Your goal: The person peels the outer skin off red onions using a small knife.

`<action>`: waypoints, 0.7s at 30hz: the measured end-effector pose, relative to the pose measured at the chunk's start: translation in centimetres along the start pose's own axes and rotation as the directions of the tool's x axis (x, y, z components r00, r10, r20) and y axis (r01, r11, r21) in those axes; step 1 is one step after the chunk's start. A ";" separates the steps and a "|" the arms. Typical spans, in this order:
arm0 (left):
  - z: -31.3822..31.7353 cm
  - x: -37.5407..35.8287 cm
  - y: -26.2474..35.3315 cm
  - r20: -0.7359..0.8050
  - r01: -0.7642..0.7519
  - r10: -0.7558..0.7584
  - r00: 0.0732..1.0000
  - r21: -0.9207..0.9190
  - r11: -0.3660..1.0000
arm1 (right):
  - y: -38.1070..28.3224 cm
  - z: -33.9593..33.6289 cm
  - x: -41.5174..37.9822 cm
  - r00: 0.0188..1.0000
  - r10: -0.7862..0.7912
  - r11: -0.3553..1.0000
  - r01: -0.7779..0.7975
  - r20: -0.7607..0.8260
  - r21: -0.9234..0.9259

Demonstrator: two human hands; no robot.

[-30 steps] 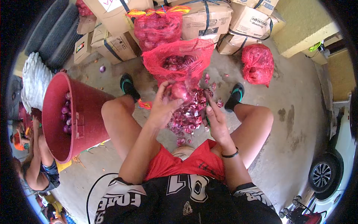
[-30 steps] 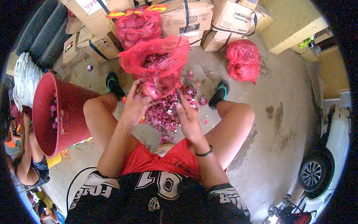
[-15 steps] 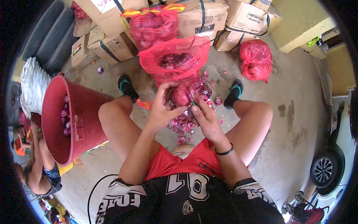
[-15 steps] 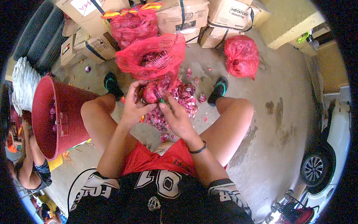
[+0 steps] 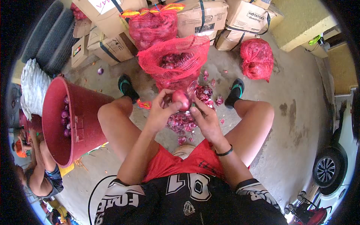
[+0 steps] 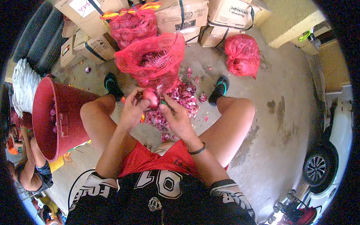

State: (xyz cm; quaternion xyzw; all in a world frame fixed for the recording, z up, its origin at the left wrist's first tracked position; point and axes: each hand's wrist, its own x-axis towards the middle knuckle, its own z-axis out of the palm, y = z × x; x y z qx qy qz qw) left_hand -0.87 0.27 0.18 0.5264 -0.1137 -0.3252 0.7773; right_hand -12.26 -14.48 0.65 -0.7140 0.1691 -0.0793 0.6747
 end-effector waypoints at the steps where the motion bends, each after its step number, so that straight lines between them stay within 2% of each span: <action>1: 0.4 -0.1 0.4 0.018 -0.099 0.097 0.995 0.157 0.983 | 0.8 0.1 0.2 0.999 0.034 0.998 -0.034 0.001 0.058; 2: 0.7 -0.1 0.6 0.054 -0.195 0.188 0.981 0.307 0.931 | 1.1 0.0 0.2 0.999 0.051 0.994 -0.050 -0.003 0.095; 4: -0.3 0.6 -1.0 0.000 0.036 -0.036 0.999 -0.032 0.999 | 1.2 0.1 0.2 0.998 0.068 0.987 -0.065 -0.012 0.147; 5: -1.1 0.6 -1.9 -0.005 0.147 -0.151 0.988 -0.206 0.967 | 1.0 0.1 0.3 0.995 0.095 0.976 -0.096 0.011 0.198; 6: -0.6 0.3 -1.4 -0.018 0.032 -0.033 0.999 -0.061 0.998 | 0.7 0.2 0.3 0.992 0.123 0.961 -0.127 0.034 0.247; 8: 1.2 -0.5 -0.5 0.018 -0.190 0.191 0.981 0.224 0.956 | 0.5 -0.4 0.3 0.968 0.221 0.880 -0.252 0.123 0.402; 11: 1.1 0.0 -0.1 0.114 -0.266 0.251 0.961 0.149 0.952 | 0.4 -0.1 0.2 0.975 0.214 0.843 -0.216 0.060 0.492; 12: 0.9 0.1 0.0 0.107 -0.149 0.150 0.983 -0.016 0.989 | 0.1 -0.1 0.2 0.973 0.220 0.813 -0.223 0.071 0.537; 14: 0.4 0.2 0.0 0.141 0.090 -0.043 0.989 -0.341 0.936 | -1.5 -1.0 -0.3 0.952 0.245 0.686 -0.303 0.182 0.662; 17: -0.1 0.5 0.1 0.115 0.151 -0.108 0.987 -0.487 0.860 | -1.6 -1.0 -0.2 0.956 0.215 0.685 -0.294 0.200 0.666; 20: 0.6 0.4 0.3 0.057 0.133 -0.121 0.991 -0.305 0.943 | -1.1 -0.7 -0.4 0.959 0.209 0.765 -0.283 0.193 0.579; 21: 0.5 0.6 0.0 0.041 0.131 -0.126 0.991 -0.181 0.975 | -0.9 -0.6 -0.4 0.960 0.205 0.796 -0.277 0.191 0.537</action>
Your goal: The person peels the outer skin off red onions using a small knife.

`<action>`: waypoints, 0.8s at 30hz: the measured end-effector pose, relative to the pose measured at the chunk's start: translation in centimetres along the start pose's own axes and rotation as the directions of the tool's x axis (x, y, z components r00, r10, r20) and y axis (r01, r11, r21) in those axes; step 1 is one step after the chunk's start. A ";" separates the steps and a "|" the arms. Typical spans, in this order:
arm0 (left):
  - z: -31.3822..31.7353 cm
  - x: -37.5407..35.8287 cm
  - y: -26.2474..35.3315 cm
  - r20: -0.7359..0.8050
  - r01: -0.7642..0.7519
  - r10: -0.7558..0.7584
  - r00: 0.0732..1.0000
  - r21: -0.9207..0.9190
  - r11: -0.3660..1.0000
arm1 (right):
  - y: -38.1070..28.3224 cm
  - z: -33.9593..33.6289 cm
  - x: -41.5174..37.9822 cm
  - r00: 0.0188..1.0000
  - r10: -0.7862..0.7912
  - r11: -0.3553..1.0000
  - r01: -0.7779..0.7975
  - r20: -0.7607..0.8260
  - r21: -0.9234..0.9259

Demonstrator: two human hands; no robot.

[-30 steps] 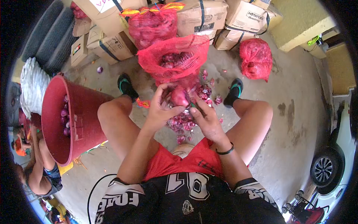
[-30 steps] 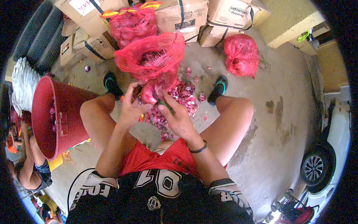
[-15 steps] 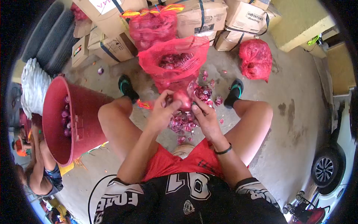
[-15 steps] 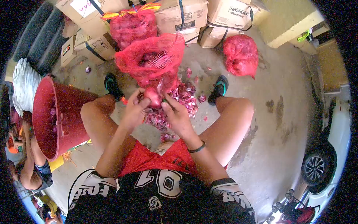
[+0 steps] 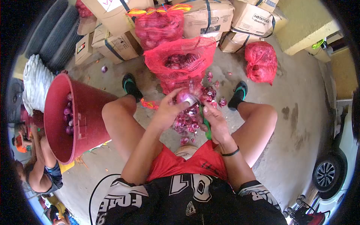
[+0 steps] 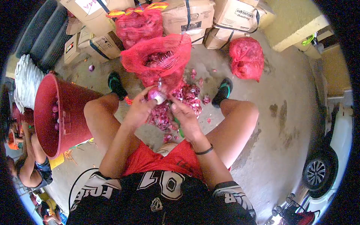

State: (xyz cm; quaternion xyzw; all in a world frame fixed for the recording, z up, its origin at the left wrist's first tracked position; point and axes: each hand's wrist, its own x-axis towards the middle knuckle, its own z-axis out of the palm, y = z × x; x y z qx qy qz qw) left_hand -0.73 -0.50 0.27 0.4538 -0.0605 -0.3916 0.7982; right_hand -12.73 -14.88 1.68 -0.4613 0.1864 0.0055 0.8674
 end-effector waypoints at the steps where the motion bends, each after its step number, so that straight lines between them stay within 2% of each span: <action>1: -0.3 0.2 -0.5 -0.017 0.001 0.001 1.000 0.126 0.992 | 0.0 0.1 0.0 1.000 0.004 1.000 -0.004 -0.015 -0.013; 2: -0.5 0.2 -0.9 -0.036 0.005 0.004 0.999 0.247 0.969 | 0.0 0.1 -0.1 1.000 0.011 1.000 -0.012 -0.029 -0.028; 6: 0.4 0.1 0.4 -0.007 -0.017 0.019 1.000 0.244 0.970 | -0.3 -0.2 -0.3 0.992 0.040 0.998 -0.033 -0.118 0.060; 9: -0.1 0.2 0.6 0.053 0.001 -0.013 0.998 0.217 0.976 | -1.2 -0.5 -0.2 0.997 0.061 0.990 -0.054 -0.056 0.130; 14: -0.6 -0.1 1.1 0.100 0.026 -0.048 0.994 0.215 0.976 | -1.8 -0.1 -0.1 0.998 0.047 0.984 -0.038 -0.047 0.176; 16: -1.1 -0.6 1.9 0.173 0.034 -0.097 0.980 0.337 0.941 | -1.9 -1.1 0.3 0.996 0.016 0.967 0.007 -0.087 0.253; 17: -1.2 -0.8 2.1 0.210 0.034 -0.126 0.969 0.395 0.918 | -2.4 -1.6 0.5 0.996 0.000 0.975 0.018 -0.084 0.220; 20: -0.9 -1.2 1.6 0.292 -0.039 -0.027 0.956 0.219 0.975 | -3.6 -2.2 1.3 0.995 -0.016 0.988 0.032 -0.101 0.154; 23: -0.2 -1.3 1.8 0.224 0.033 -0.041 0.974 0.039 0.999 | -2.1 -3.0 2.6 0.983 0.001 0.953 0.054 -0.181 0.298; 24: -0.4 -1.2 1.7 0.237 0.007 -0.004 0.972 -0.011 1.000 | -1.4 -3.4 2.9 0.980 0.021 0.945 0.046 -0.199 0.324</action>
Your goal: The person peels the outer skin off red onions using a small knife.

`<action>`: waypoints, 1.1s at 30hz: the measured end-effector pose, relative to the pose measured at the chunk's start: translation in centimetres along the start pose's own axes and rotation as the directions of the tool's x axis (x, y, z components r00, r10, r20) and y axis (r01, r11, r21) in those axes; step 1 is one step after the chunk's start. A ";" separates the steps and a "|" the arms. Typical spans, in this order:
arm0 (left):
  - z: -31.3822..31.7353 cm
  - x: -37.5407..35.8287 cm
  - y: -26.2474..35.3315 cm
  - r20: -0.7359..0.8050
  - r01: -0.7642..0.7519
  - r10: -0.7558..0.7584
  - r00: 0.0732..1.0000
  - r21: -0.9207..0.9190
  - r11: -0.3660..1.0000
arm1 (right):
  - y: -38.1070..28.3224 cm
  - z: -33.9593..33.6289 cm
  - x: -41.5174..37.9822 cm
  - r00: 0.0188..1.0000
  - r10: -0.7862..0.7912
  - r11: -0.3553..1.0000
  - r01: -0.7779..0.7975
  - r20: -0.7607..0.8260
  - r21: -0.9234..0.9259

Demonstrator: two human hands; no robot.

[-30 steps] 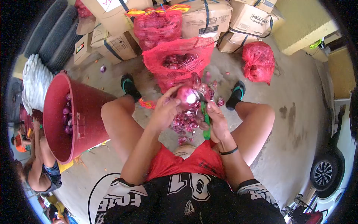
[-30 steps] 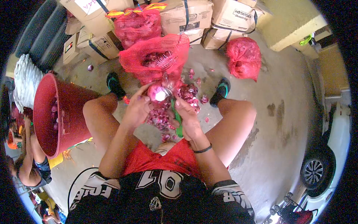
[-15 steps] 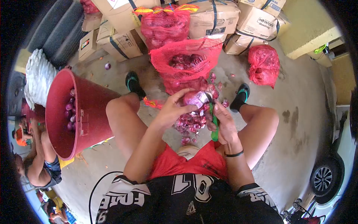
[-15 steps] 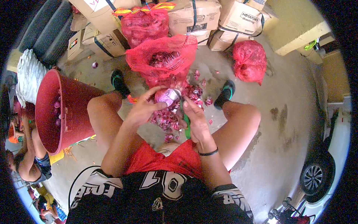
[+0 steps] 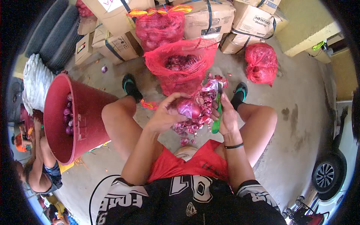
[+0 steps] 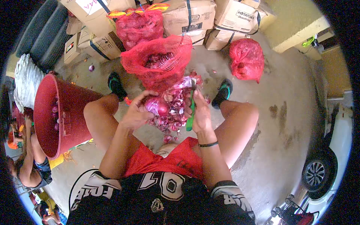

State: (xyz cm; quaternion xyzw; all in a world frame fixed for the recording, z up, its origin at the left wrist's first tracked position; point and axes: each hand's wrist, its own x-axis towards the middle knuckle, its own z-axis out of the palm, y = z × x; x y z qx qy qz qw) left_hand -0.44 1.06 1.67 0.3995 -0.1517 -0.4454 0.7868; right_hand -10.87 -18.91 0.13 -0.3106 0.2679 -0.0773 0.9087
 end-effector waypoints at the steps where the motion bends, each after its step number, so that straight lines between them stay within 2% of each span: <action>1: -0.4 0.0 -0.3 0.010 -0.035 0.035 0.999 -0.041 0.999 | 0.9 -1.1 0.5 1.000 0.008 0.998 -0.007 0.026 -0.059; 2: -0.8 0.0 -0.5 0.020 -0.066 0.068 0.997 -0.082 0.994 | 1.8 -2.5 0.9 0.999 0.017 0.993 -0.011 0.049 -0.117; 3: -0.9 0.2 -0.8 -0.037 -0.093 0.091 0.995 -0.068 0.993 | 2.2 -2.6 0.9 0.997 0.026 0.984 -0.014 0.070 -0.176; 4: -0.9 0.6 -1.1 -0.091 -0.119 0.114 0.989 -0.054 0.991 | 3.1 -2.6 0.9 0.999 -0.045 0.890 0.041 0.003 -0.454; 5: -0.9 1.0 -1.3 -0.145 -0.146 0.139 0.980 -0.040 0.989 | 3.9 -2.4 0.9 0.991 -0.115 0.716 0.038 -0.063 -0.697; 6: -0.7 1.2 -1.3 -0.188 -0.142 0.130 0.974 -0.055 0.988 | 3.3 -1.2 0.2 0.994 -0.108 0.629 0.061 -0.009 -0.775; 9: -0.5 1.2 -1.5 -0.303 -0.163 0.134 0.944 -0.070 0.984 | 3.6 0.5 -0.8 0.933 -0.272 0.459 0.342 0.236 -0.820; 11: -0.8 1.4 -2.1 -0.330 -0.185 0.162 0.930 -0.039 0.982 | 2.5 2.8 -2.4 0.842 -0.375 0.270 0.500 0.388 -0.823; 13: 0.0 1.3 -1.9 -0.335 -0.180 0.163 0.928 -0.019 0.984 | 2.3 3.8 -3.0 0.853 -0.326 0.204 0.484 0.407 -0.851; 15: 0.4 1.4 -1.9 -0.339 -0.199 0.181 0.923 -0.019 0.980 | 2.7 4.2 -2.8 0.798 -0.360 0.193 0.571 0.484 -0.798; 19: 0.7 1.5 -2.0 -0.342 -0.252 0.227 0.912 -0.031 0.967 | 2.5 4.8 -2.9 0.817 -0.352 0.247 0.551 0.456 -0.797; 22: 0.4 1.7 -2.3 -0.330 -0.246 0.231 0.915 -0.006 0.969 | 3.0 4.2 -2.5 0.763 -0.415 0.099 0.580 0.496 -0.809; 25: 0.4 1.7 -2.2 -0.324 -0.223 0.213 0.922 0.007 0.975 | 3.7 3.7 -2.1 0.722 -0.494 0.124 0.610 0.485 -0.783; 27: 0.4 1.8 -2.0 -0.306 -0.209 0.205 0.930 0.021 0.978 | 3.9 3.2 -2.2 0.852 -0.406 0.440 0.499 0.329 -0.747; 29: 0.0 1.6 -1.9 -0.273 -0.198 0.204 0.940 0.047 0.979 | 3.9 3.2 -2.3 0.917 -0.317 0.644 0.394 0.240 -0.656; 32: -0.9 1.4 -2.1 -0.201 -0.234 0.234 0.951 0.021 0.972 | 3.5 3.6 -2.3 0.946 -0.270 0.790 0.323 0.177 -0.521; 33: -0.9 1.2 -1.8 -0.172 -0.205 0.207 0.963 0.035 0.978 | 3.0 3.3 -2.0 0.952 -0.263 0.820 0.305 0.154 -0.485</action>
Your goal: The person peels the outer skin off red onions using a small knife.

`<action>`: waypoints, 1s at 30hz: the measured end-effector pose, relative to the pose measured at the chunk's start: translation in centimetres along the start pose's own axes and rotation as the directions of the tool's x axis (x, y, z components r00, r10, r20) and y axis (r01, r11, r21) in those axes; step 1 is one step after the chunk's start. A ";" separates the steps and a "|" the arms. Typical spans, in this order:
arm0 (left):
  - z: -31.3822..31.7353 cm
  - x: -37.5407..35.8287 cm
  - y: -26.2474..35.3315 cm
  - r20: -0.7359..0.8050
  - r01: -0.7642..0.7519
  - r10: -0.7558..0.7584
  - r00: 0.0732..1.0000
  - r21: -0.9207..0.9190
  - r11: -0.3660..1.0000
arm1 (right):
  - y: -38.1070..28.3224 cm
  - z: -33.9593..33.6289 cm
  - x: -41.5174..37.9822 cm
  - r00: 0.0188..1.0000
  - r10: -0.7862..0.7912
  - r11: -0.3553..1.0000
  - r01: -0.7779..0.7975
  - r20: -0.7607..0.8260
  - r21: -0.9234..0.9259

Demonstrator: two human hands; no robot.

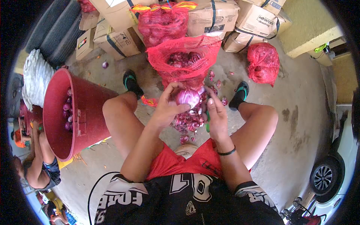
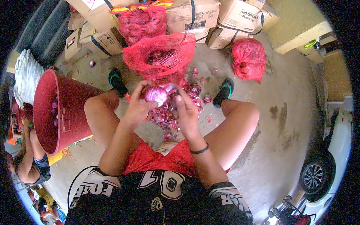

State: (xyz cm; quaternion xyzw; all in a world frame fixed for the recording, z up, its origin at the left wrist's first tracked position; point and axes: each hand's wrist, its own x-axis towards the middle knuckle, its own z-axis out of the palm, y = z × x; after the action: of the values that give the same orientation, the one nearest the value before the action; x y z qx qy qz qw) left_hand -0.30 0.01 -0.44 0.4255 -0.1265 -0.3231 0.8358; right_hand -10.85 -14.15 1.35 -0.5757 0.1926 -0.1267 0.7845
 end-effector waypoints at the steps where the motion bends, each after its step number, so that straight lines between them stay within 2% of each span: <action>1: 0.0 -0.3 0.5 0.030 0.027 -0.027 0.999 0.019 0.999 | -0.1 -0.4 0.3 1.000 0.019 0.999 -0.018 -0.015 0.047; 2: 0.1 -0.4 0.9 0.060 0.053 -0.055 0.997 0.041 0.998 | -0.3 -0.7 0.4 1.000 0.002 0.999 -0.002 0.004 0.041; 4: 0.3 -0.6 1.3 0.063 0.063 -0.061 0.996 -0.036 0.997 | -0.8 -1.1 0.5 0.999 -0.030 0.999 0.029 0.040 0.029; 7: -0.1 -1.0 1.4 0.126 0.051 -0.040 0.991 -0.085 0.995 | -1.2 -1.6 1.1 0.993 -0.006 0.997 0.014 -0.119 0.071; 10: -0.6 -0.8 1.5 0.132 0.061 -0.047 0.990 -0.105 0.993 | -1.1 -1.9 1.0 0.990 0.023 0.998 -0.015 -0.136 0.058; 13: -0.1 -0.3 1.5 0.082 0.014 -0.005 0.997 -0.111 0.994 | -2.7 -1.1 -0.4 0.996 -0.090 0.967 0.089 0.006 -0.240; 15: -0.1 -0.2 1.6 0.043 -0.013 0.017 0.999 -0.089 0.996 | -3.0 -0.9 -1.3 0.984 -0.106 0.856 0.162 0.140 -0.491; 18: -0.3 -0.1 1.3 0.018 -0.021 0.022 1.000 -0.040 0.999 | -2.7 0.1 -1.3 0.926 -0.230 0.728 0.367 0.298 -0.579; 19: -0.2 -0.1 1.2 0.018 -0.040 0.040 0.999 -0.019 0.999 | -3.1 0.3 -1.5 0.939 -0.175 0.714 0.327 0.295 -0.619; 22: -0.5 0.0 0.9 0.028 -0.069 0.068 0.997 0.038 0.997 | -3.3 0.7 -1.1 0.915 -0.271 0.713 0.399 0.299 -0.576; 25: -0.1 0.0 1.3 0.045 -0.051 0.050 0.998 0.030 0.998 | -2.5 0.2 -0.4 0.795 -0.458 0.529 0.604 0.398 -0.596; 28: 0.0 -0.2 1.4 0.062 -0.060 0.059 0.996 0.016 0.998 | -2.2 -0.3 -0.5 0.838 -0.404 0.583 0.545 0.367 -0.603; 30: -0.4 -0.4 1.4 0.086 -0.064 0.064 0.994 0.003 0.998 | -2.1 -0.4 -1.1 0.956 -0.178 0.896 0.255 0.233 -0.364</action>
State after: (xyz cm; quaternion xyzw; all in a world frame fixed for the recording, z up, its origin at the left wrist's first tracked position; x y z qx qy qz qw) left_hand 0.21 1.12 0.45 0.4092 -0.1769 -0.3138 0.8383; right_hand -11.98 -14.63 3.38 -0.7476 0.0711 -0.1161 0.6500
